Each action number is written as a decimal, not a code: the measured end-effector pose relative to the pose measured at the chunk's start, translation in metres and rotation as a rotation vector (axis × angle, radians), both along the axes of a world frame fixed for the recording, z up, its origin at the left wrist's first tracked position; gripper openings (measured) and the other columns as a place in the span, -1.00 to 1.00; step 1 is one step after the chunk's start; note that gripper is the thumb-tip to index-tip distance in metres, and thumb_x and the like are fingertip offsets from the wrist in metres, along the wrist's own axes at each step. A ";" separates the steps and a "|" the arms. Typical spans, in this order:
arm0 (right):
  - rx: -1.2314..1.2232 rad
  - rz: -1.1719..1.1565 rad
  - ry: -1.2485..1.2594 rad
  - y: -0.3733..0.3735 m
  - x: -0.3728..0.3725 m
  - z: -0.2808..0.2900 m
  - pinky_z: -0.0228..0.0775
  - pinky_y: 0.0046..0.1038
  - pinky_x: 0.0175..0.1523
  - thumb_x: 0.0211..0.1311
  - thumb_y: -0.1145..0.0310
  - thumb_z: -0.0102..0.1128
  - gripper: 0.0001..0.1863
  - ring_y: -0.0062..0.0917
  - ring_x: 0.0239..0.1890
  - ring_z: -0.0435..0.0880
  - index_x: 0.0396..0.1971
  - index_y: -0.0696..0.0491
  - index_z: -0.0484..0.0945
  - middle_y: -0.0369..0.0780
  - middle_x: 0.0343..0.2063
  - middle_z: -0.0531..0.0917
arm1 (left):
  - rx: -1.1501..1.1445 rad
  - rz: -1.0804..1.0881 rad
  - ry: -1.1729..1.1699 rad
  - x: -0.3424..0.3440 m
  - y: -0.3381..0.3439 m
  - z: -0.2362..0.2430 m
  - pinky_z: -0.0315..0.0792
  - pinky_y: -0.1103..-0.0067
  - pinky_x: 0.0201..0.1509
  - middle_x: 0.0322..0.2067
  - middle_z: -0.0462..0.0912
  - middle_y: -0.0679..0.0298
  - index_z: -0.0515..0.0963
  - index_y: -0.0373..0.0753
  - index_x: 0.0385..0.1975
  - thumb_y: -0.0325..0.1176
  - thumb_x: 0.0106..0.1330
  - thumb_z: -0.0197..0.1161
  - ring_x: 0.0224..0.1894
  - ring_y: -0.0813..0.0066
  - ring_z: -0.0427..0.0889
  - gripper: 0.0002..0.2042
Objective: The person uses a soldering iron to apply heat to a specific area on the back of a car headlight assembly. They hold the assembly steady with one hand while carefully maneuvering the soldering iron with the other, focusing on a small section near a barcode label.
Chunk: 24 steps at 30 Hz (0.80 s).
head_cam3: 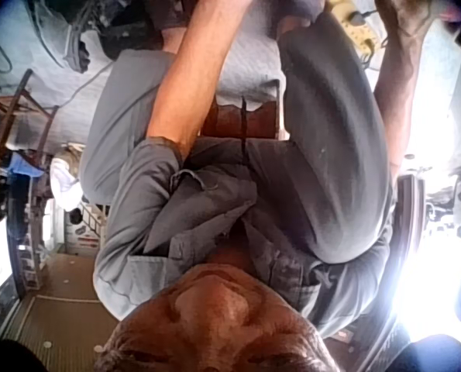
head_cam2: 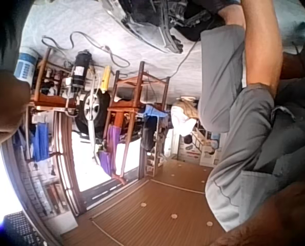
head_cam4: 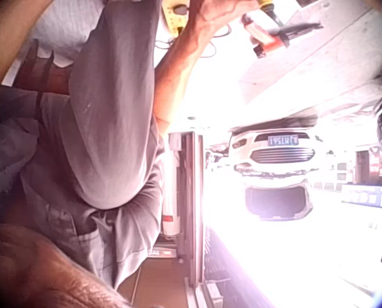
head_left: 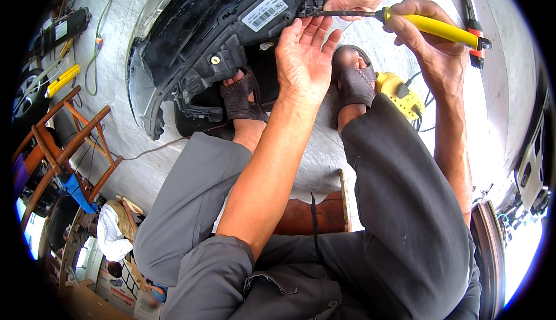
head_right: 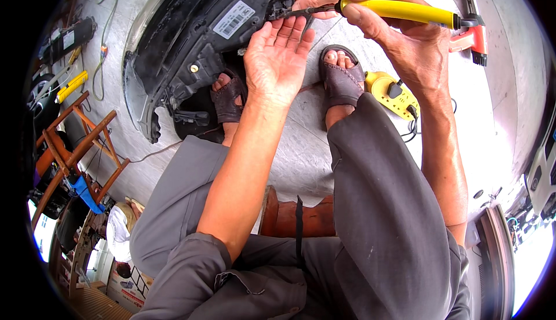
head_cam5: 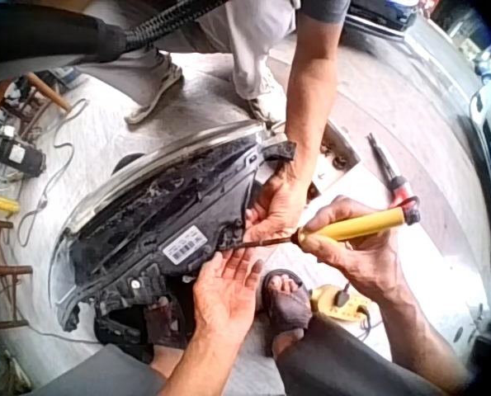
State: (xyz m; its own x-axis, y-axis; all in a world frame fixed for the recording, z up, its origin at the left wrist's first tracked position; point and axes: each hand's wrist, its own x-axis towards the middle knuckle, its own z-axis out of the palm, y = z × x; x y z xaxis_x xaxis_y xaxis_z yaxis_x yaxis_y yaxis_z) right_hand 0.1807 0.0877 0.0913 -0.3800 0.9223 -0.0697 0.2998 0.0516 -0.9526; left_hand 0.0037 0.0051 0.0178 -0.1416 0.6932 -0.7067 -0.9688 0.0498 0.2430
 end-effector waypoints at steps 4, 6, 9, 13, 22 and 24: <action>0.025 0.004 -0.024 0.000 0.000 -0.001 0.59 -0.57 -0.22 0.17 0.25 0.41 -0.73 -0.58 -0.29 0.71 -0.21 0.08 0.67 -0.26 -0.35 0.70 | 0.005 -0.002 0.001 0.000 0.000 0.001 0.41 0.29 0.19 -0.10 0.52 0.21 0.49 -0.28 -0.13 -0.22 0.37 0.10 0.03 0.36 0.50 -0.74; 0.049 -0.008 -0.023 -0.003 -0.001 -0.001 0.55 -0.64 -0.21 0.15 0.27 0.42 -0.74 -0.68 -0.32 0.67 -0.21 0.08 0.68 -0.33 -0.40 0.69 | 0.004 0.005 -0.007 0.000 0.000 -0.001 0.42 0.29 0.19 -0.11 0.52 0.21 0.49 -0.28 -0.14 -0.22 0.37 0.10 0.03 0.36 0.50 -0.75; 0.039 -0.011 -0.004 -0.003 -0.002 0.000 0.55 -0.64 -0.20 0.15 0.27 0.42 -0.74 -0.67 -0.31 0.67 -0.21 0.09 0.67 -0.32 -0.39 0.70 | 0.002 0.013 -0.013 -0.001 -0.001 -0.003 0.42 0.29 0.19 -0.12 0.53 0.21 0.48 -0.29 -0.15 -0.23 0.36 0.10 0.03 0.35 0.50 -0.75; 0.054 -0.017 0.009 -0.002 -0.002 -0.001 0.55 -0.63 -0.20 0.15 0.28 0.43 -0.74 -0.67 -0.30 0.68 -0.21 0.08 0.68 -0.32 -0.38 0.70 | 0.007 0.017 -0.012 0.000 -0.001 -0.003 0.42 0.28 0.19 -0.12 0.52 0.20 0.48 -0.30 -0.15 -0.24 0.36 0.10 0.03 0.35 0.51 -0.75; 0.057 0.013 -0.025 0.000 -0.001 0.000 0.58 -0.58 -0.18 0.15 0.28 0.42 -0.75 -0.62 -0.28 0.70 -0.20 0.05 0.68 -0.30 -0.36 0.70 | -0.006 -0.004 0.020 0.001 0.001 0.003 0.43 0.28 0.17 -0.12 0.53 0.21 0.49 -0.29 -0.12 -0.20 0.37 0.08 0.03 0.36 0.51 -0.72; 0.060 0.023 -0.040 0.001 0.000 0.001 0.62 -0.53 -0.20 0.17 0.24 0.41 -0.74 -0.54 -0.28 0.72 -0.20 0.05 0.68 -0.24 -0.32 0.70 | -0.005 0.002 0.008 0.000 0.000 0.000 0.43 0.28 0.17 -0.12 0.53 0.21 0.50 -0.28 -0.14 -0.21 0.36 0.09 0.02 0.36 0.51 -0.73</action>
State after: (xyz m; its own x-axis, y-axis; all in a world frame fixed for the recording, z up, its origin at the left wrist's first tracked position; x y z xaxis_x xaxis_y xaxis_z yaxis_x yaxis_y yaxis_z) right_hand 0.1802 0.0886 0.0918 -0.3994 0.9163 -0.0302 0.3354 0.1154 -0.9350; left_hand 0.0039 0.0055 0.0182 -0.1491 0.6890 -0.7092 -0.9669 0.0487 0.2505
